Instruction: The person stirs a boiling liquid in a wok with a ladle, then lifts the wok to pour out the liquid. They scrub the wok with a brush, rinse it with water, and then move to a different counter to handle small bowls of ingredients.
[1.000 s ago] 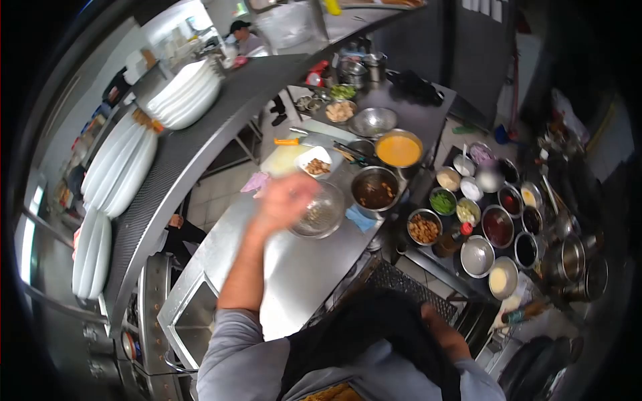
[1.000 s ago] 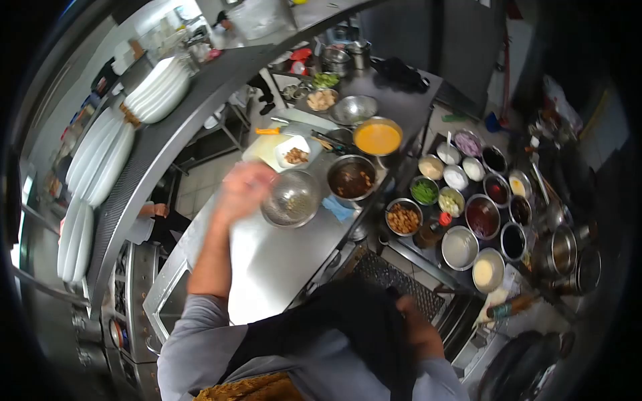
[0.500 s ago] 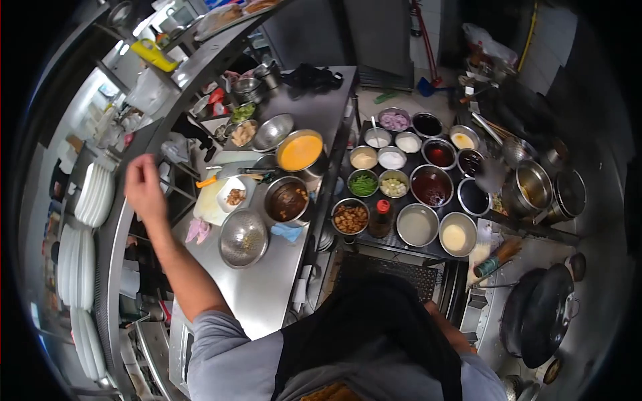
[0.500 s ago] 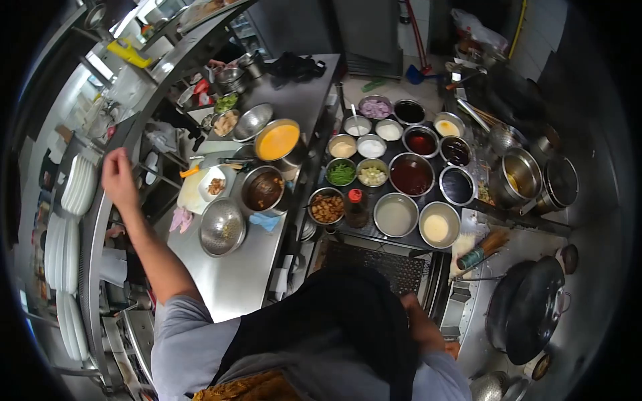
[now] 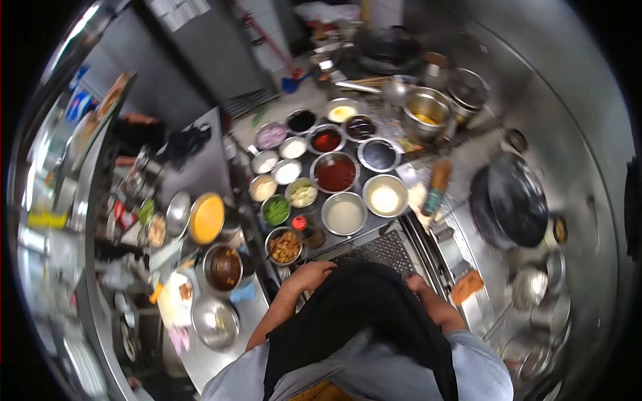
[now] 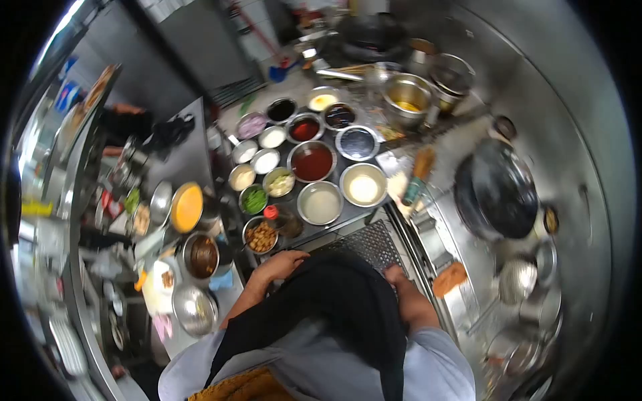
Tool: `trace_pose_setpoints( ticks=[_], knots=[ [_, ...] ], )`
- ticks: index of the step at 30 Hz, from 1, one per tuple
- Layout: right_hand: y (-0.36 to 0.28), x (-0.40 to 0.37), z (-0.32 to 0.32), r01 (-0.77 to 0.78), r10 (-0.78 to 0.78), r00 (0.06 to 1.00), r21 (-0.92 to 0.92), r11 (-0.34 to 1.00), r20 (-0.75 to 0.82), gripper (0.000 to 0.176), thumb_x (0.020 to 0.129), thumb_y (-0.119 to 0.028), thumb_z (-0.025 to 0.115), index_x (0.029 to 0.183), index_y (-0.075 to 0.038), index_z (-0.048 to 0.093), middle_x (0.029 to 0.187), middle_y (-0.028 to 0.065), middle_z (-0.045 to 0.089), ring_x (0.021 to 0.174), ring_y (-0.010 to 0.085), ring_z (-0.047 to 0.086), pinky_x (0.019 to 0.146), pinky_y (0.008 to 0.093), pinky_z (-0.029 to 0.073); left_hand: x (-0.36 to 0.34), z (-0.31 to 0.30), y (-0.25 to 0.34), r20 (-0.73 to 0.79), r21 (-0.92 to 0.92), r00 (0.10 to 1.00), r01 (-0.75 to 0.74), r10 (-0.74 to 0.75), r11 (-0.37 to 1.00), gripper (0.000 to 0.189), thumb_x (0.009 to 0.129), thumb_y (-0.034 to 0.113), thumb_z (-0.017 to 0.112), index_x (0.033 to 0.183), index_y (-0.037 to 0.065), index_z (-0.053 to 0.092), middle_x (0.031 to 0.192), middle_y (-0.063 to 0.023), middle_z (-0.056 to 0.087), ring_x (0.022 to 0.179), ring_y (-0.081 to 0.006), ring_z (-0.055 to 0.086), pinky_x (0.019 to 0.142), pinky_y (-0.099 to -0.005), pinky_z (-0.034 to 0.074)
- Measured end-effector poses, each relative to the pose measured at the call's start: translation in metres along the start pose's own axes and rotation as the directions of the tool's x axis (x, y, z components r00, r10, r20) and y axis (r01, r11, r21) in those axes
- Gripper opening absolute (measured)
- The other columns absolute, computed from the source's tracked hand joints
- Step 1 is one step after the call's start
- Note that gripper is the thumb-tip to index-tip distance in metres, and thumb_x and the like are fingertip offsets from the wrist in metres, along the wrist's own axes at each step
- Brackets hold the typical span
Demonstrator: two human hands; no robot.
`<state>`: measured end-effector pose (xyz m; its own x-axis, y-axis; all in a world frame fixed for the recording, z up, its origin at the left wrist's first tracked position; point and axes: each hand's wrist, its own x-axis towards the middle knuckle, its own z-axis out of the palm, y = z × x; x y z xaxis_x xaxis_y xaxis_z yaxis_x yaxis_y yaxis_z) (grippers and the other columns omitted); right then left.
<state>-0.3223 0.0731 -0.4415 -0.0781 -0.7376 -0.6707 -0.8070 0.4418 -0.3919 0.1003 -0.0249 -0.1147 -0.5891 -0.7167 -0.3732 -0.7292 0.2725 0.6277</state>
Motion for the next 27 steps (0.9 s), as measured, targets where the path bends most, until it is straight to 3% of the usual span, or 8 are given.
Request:
trace_pose_setpoints(
  ticks=[2, 9, 12, 15, 19, 21, 25, 27],
  knots=[
    [0.006, -0.01, 0.038, 0.154, -0.154, 0.988, -0.017, 0.988, -0.004, 0.046, 0.079, -0.041, 0.057, 0.102, -0.002, 0.067, 0.096, 0.0237, 0.067, 0.096, 0.0352, 0.064, 0.083, 0.0404, 0.05, 0.012, 0.002, -0.003, 0.075, -0.106, 0.995, -0.05, 0.058, 0.993, 0.034, 0.091, 0.02, 0.057, 0.124, 0.01, 0.058, 0.11, -0.0147, 0.065, 0.101, -0.028, 0.063, 0.088, -0.0352, 0.048],
    [-0.044, -0.189, 0.038, -0.354, 0.348, 0.935, 0.201, 0.913, 0.063, 0.04, 0.075, -0.037, 0.059, 0.104, -0.012, 0.069, 0.111, 0.0162, 0.065, 0.106, 0.03, 0.062, 0.089, 0.0383, 0.049, 0.036, 0.007, -0.014, 0.415, -0.089, 0.888, -0.18, 0.2, 0.98, 0.031, 0.091, 0.018, 0.057, 0.12, 0.009, 0.06, 0.103, -0.0136, 0.068, 0.096, -0.0261, 0.064, 0.084, -0.0343, 0.049],
    [-0.026, -0.245, 0.069, -0.354, 0.39, 0.92, 0.345, 0.869, -0.039, 0.048, 0.081, -0.046, 0.055, 0.103, -0.005, 0.068, 0.109, 0.0196, 0.064, 0.106, 0.0333, 0.061, 0.088, 0.0401, 0.048, 0.041, 0.022, 0.0, 0.524, -0.179, 0.827, -0.128, 0.205, 0.975, 0.031, 0.09, 0.015, 0.056, 0.119, 0.006, 0.06, 0.095, -0.0108, 0.068, 0.086, -0.02, 0.063, 0.08, -0.0322, 0.05],
    [-0.028, -0.285, 0.1, -0.408, 0.406, 0.912, 0.237, 0.882, 0.06, 0.039, 0.085, -0.034, 0.05, 0.105, -0.005, 0.068, 0.11, 0.0186, 0.065, 0.106, 0.033, 0.061, 0.089, 0.0399, 0.048, 0.052, 0.048, 0.005, 0.64, -0.122, 0.764, -0.008, 0.085, 0.992, 0.03, 0.091, 0.014, 0.055, 0.119, 0.004, 0.06, 0.092, -0.0075, 0.068, 0.083, -0.0156, 0.061, 0.079, -0.0303, 0.049],
    [-0.013, -0.298, 0.142, -0.435, 0.443, 0.894, 0.368, 0.822, 0.067, 0.045, 0.076, -0.041, 0.059, 0.101, -0.004, 0.068, 0.112, 0.0193, 0.064, 0.104, 0.0332, 0.063, 0.087, 0.0396, 0.049, 0.084, 0.135, -0.068, 0.571, -0.244, 0.747, -0.242, 0.341, 0.939, 0.026, 0.093, 0.018, 0.054, 0.112, 0.004, 0.064, 0.086, -0.0051, 0.066, 0.068, -0.0121, 0.058, 0.064, -0.0305, 0.049],
    [-0.017, -0.31, 0.14, -0.505, 0.54, 0.84, 0.452, 0.735, 0.06, 0.046, 0.073, -0.041, 0.062, 0.101, -0.005, 0.069, 0.111, 0.0192, 0.065, 0.103, 0.0328, 0.063, 0.087, 0.0393, 0.049, 0.082, 0.133, -0.052, 0.616, -0.216, 0.727, -0.214, 0.303, 0.953, 0.025, 0.092, 0.021, 0.055, 0.109, 0.006, 0.066, 0.085, -0.0062, 0.067, 0.067, -0.0131, 0.058, 0.063, -0.031, 0.049],
    [0.034, -0.296, 0.162, -0.624, 0.586, 0.777, 0.401, 0.671, 0.23, 0.047, 0.067, -0.041, 0.067, 0.101, -0.009, 0.07, 0.108, 0.0176, 0.066, 0.102, 0.0314, 0.064, 0.087, 0.038, 0.049, 0.082, 0.141, -0.058, 0.729, 0.155, 0.649, 0.151, -0.216, 0.976, 0.026, 0.09, 0.024, 0.056, 0.106, 0.007, 0.068, 0.095, -0.0073, 0.069, 0.081, -0.017, 0.062, 0.072, -0.0326, 0.051],
    [0.041, -0.3, 0.152, -0.597, 0.592, 0.787, 0.453, 0.662, 0.172, 0.048, 0.067, -0.041, 0.069, 0.103, -0.009, 0.07, 0.107, 0.016, 0.067, 0.103, 0.0301, 0.064, 0.087, 0.0377, 0.049, 0.082, 0.16, -0.092, 0.73, 0.172, 0.641, 0.165, -0.238, 0.971, 0.027, 0.09, 0.024, 0.055, 0.108, 0.007, 0.067, 0.096, -0.0073, 0.068, 0.081, -0.0173, 0.062, 0.072, -0.0326, 0.051]
  ],
)
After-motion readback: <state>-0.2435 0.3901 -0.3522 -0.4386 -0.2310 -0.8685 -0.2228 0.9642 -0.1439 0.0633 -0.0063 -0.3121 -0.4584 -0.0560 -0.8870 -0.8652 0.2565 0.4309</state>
